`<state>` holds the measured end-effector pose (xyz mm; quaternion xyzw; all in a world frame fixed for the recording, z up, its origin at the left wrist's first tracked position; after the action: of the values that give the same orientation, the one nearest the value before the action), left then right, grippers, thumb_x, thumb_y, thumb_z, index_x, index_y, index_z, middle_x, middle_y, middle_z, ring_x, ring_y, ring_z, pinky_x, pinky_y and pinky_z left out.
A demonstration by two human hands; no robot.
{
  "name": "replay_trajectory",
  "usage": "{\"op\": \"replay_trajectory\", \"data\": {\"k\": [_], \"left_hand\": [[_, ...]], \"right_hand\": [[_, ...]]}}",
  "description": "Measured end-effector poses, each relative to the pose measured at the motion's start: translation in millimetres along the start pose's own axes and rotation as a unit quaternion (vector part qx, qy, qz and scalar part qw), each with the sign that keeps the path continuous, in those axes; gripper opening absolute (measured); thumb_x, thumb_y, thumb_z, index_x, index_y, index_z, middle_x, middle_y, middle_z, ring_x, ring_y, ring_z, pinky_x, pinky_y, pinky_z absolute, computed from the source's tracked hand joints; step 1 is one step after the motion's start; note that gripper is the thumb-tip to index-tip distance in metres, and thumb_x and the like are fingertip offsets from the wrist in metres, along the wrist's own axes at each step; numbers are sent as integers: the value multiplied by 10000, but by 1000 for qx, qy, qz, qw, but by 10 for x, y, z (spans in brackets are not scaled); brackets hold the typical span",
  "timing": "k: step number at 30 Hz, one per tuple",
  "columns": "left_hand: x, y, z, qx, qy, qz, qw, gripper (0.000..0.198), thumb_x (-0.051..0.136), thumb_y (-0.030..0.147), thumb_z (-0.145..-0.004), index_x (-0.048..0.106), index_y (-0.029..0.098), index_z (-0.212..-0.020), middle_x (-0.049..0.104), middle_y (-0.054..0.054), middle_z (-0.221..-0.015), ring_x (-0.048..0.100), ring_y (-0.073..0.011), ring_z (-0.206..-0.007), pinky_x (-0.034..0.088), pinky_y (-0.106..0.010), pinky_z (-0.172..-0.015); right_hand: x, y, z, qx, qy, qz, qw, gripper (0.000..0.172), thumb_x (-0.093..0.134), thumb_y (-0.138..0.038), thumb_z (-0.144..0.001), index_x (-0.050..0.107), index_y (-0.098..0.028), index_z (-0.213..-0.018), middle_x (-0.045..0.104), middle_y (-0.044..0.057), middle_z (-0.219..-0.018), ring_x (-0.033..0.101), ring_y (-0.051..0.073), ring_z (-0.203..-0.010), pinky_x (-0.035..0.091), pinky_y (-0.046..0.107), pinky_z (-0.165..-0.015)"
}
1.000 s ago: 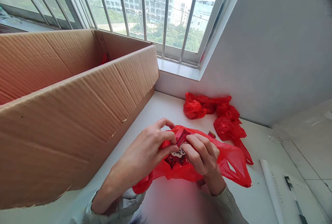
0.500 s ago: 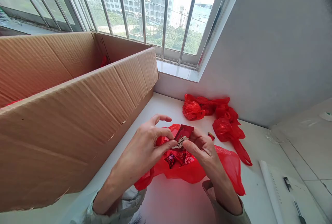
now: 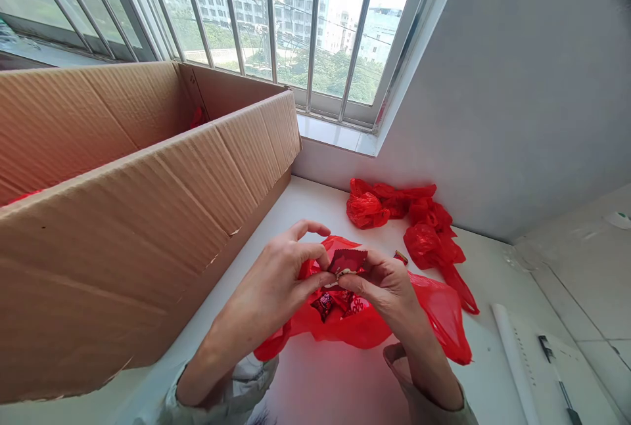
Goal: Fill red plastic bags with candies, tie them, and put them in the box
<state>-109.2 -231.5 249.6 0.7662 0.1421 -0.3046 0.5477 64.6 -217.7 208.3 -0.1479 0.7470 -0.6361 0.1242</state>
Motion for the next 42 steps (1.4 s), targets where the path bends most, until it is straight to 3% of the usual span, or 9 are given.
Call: {"op": "replay_trajectory", "data": {"k": [10,13,16,20,24,27,35,39,42], "left_hand": [[12,34,23,13,14,-7,1000,164,583,192,-871,695,209,-752,565,-10,-1218,604,-92,-720,465,-271,-718],[24,30,19,11,13,-19,1000,224,516,110,-857,695,209,-766,563,-13,-1219,581,-72,-651,459,-255,-652],[33,-2,3,-2,1,-54,999,286,485,82,-858,718,247,-835,547,-11,-1240,615,-101,-731,468,-273,-698],[2,-25,13,-18,-26,-75,997,222,651,256,-845,685,308,-1058,519,-18,-1279,631,-164,-896,461,-331,-852],[-38,-29,29,-3,-25,-61,998,222,719,439,-791,681,312,-970,535,16,-1233,614,-151,-870,445,-300,-835],[-32,-52,18,4,-19,-55,998,155,632,411,-873,669,262,-850,545,25,-1209,603,-116,-811,430,-273,-785],[-1,-55,14,6,-44,-22,999,245,572,278,-919,596,185,-693,538,62,-1197,519,-27,-619,397,-234,-693],[-20,-96,6,5,-56,-36,998,230,554,276,-928,635,217,-721,537,65,-1200,586,-62,-752,404,-236,-742],[-40,-136,5,-9,-46,-76,996,133,566,316,-920,672,275,-850,529,44,-1233,599,-128,-917,410,-266,-807]], "right_hand": [[-5,-142,59,-74,20,146,986,107,624,-262,-871,692,-233,-948,699,12,-900,658,156,-794,564,286,-740],[-6,-165,82,-76,42,148,985,70,614,-272,-880,665,-230,-902,677,-6,-834,638,138,-744,551,254,-692],[-61,-178,90,-79,64,131,986,74,569,-280,-912,628,-239,-893,647,-25,-796,613,112,-702,531,214,-636],[-128,-196,88,-70,19,188,979,85,575,-226,-902,651,-254,-931,641,-24,-833,593,111,-735,511,208,-649],[-146,-232,100,-86,9,258,962,143,663,-175,-836,683,-267,-944,677,-33,-849,582,113,-754,487,198,-655],[-145,-232,105,-94,6,296,951,160,666,-159,-832,685,-272,-943,652,-39,-812,570,106,-726,472,197,-650],[-128,-187,81,-35,-49,265,962,81,572,-260,-902,650,-238,-908,560,-27,-746,491,109,-663,393,222,-596],[-147,-192,89,54,-73,205,975,161,547,-349,-913,643,-221,-910,488,-42,-662,416,98,-593,349,217,-549],[-203,-187,86,75,-50,252,964,147,563,-336,-893,648,-217,-908,539,-31,-707,451,108,-631,364,220,-586]]}}
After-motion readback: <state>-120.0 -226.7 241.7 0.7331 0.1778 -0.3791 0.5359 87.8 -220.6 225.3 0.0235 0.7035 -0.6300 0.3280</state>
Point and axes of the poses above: each hand's wrist, its own z-axis away from the middle knuckle, its own x-axis out of the palm, y = z × x, the point moved 2 cm from there along -z, towards the middle knuckle
